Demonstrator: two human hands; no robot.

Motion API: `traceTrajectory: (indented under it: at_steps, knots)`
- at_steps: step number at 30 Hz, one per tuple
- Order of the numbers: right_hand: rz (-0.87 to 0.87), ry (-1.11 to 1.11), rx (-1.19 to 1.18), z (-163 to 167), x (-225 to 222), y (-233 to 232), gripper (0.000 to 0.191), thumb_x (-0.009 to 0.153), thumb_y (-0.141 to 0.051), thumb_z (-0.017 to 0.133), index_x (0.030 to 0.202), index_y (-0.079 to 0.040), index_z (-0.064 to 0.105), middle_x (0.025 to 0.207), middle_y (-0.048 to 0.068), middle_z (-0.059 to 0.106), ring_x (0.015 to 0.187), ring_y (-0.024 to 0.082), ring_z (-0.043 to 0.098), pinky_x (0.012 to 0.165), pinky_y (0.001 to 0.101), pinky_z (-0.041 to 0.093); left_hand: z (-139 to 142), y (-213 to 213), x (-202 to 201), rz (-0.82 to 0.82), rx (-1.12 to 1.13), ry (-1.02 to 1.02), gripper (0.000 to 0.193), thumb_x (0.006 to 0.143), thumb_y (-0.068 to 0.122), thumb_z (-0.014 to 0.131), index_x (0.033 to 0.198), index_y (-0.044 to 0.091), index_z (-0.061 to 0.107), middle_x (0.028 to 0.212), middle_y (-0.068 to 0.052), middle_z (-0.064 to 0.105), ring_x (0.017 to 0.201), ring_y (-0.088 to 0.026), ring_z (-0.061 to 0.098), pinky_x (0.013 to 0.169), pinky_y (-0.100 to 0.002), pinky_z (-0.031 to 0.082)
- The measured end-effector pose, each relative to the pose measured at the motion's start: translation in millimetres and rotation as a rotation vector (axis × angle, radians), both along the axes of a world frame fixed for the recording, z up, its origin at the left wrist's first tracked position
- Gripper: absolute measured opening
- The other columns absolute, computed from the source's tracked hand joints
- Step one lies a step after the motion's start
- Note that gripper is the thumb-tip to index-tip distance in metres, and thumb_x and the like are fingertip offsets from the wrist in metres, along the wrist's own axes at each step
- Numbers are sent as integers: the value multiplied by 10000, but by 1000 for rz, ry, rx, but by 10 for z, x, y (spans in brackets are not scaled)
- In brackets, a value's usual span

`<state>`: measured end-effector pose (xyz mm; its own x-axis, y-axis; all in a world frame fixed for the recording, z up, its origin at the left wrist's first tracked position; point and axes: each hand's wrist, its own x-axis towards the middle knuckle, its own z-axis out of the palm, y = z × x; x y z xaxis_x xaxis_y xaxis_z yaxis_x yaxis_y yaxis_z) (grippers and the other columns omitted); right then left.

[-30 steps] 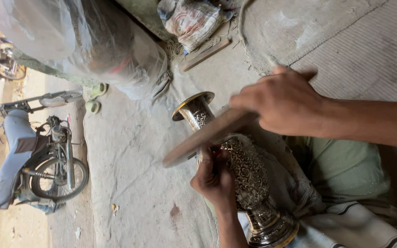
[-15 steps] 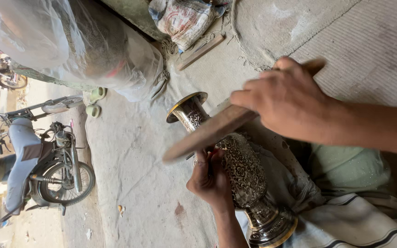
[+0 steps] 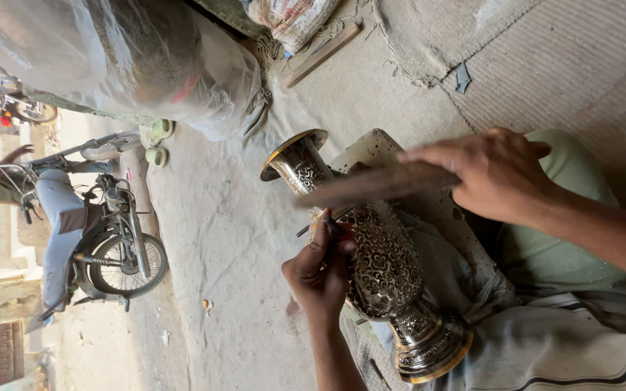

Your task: The person sits on the ground holding a chisel against the patterned surface of a brass vase and repeatedly strikes the chisel with a wooden mallet, working the chisel across different areas of the vase's decorated body to carve the design.

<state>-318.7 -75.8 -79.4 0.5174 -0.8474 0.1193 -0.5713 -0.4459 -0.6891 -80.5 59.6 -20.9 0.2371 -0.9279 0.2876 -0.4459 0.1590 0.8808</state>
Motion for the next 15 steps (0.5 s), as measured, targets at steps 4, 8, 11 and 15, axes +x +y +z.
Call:
traceTrajectory:
  at_steps: [4, 8, 11, 15]
  knots:
    - [38, -205, 160, 120, -27, -118, 372, 813, -114, 747, 1159, -225, 665, 768, -15, 717, 634, 133, 687, 579, 338, 554, 59, -30, -32, 14, 44, -30, 528, 872, -214, 608, 1331, 34, 694, 953, -70, 785, 913, -96, 728, 887, -269, 598]
    - [-106, -238, 138, 82, -128, -43, 269, 853, -152, 762, 1108, -220, 708, 728, -15, 709, 571, 131, 654, 547, 344, 519, 169, -94, 11, -75, 154, -242, 492, 850, -152, 717, 1287, 74, 713, 974, -65, 811, 903, -73, 739, 848, -250, 600]
    - [-111, -276, 161, -11, -157, 86, 156, 852, -127, 788, 944, -148, 664, 714, 18, 657, 584, 155, 618, 626, 374, 503, 228, -146, 31, -132, 268, -231, 478, 846, -139, 714, 1274, 74, 724, 1006, -75, 820, 908, -69, 732, 837, -248, 599]
    - [-154, -334, 77, -83, -200, 297, 324, 742, -20, 752, 1041, -109, 663, 730, -20, 665, 597, 132, 625, 734, 405, 523, 270, -197, 44, -184, 332, -150, 451, 859, -131, 717, 1270, 56, 718, 1041, -87, 815, 918, -77, 733, 842, -257, 609]
